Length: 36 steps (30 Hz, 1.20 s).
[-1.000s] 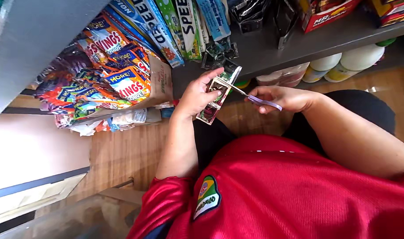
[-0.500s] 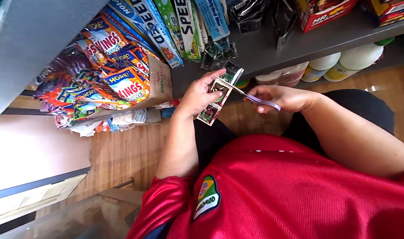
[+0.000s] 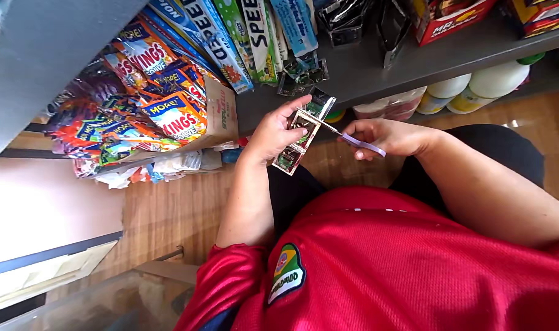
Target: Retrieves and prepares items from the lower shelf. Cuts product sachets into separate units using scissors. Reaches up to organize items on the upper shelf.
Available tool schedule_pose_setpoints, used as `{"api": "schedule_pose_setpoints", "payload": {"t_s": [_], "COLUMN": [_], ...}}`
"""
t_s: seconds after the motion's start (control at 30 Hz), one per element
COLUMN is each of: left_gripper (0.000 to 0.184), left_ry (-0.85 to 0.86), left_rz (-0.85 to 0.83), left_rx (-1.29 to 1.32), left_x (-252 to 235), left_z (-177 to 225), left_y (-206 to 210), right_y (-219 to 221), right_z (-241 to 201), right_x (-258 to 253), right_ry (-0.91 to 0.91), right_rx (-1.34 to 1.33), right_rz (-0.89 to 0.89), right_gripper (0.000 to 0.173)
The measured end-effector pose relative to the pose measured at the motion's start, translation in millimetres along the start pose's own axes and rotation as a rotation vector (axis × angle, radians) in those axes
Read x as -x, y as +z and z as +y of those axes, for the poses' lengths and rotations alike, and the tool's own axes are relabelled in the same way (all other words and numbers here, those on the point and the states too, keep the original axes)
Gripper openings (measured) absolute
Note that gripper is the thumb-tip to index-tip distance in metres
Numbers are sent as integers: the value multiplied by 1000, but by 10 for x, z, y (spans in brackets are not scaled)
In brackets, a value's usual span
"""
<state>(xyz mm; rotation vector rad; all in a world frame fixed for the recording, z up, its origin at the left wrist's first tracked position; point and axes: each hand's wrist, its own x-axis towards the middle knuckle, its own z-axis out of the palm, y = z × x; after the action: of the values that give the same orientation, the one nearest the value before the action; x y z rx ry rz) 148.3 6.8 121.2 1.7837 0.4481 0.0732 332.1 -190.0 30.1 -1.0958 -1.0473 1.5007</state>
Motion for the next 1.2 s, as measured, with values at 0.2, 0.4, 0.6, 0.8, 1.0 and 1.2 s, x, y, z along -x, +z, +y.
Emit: {"api": "schedule_pose_setpoints", "payload": {"t_s": [0.2,0.4,0.6,0.8,1.0,1.2], "left_gripper": [68,65,67,75,70,69], "left_ry": [7,0,-29,-8,-53,-39], "left_rz": [-32,-40,-93,-172,-169,-185], "left_rx": [80,181,281,397,362,357], "left_x": [-4,-13,-15,-56,-46,-52], "left_z": [-12,-58,-123,-373,-202,-185], "left_y": [-34,-38,46,57,90,93], "right_y": [-7,11,48,70,78,80], "right_z": [36,44,54,54,61,67], "right_x": [-16,-26,-20,-9,-30,-42], "right_ry": [-21,-13,-29,-36,-45,-49], "right_rx": [-6,-41,-53,-39,-24,-16], "right_rz": [-5,-26,-14,-20,6,5], "right_gripper": [43,41,41,42,40,38]}}
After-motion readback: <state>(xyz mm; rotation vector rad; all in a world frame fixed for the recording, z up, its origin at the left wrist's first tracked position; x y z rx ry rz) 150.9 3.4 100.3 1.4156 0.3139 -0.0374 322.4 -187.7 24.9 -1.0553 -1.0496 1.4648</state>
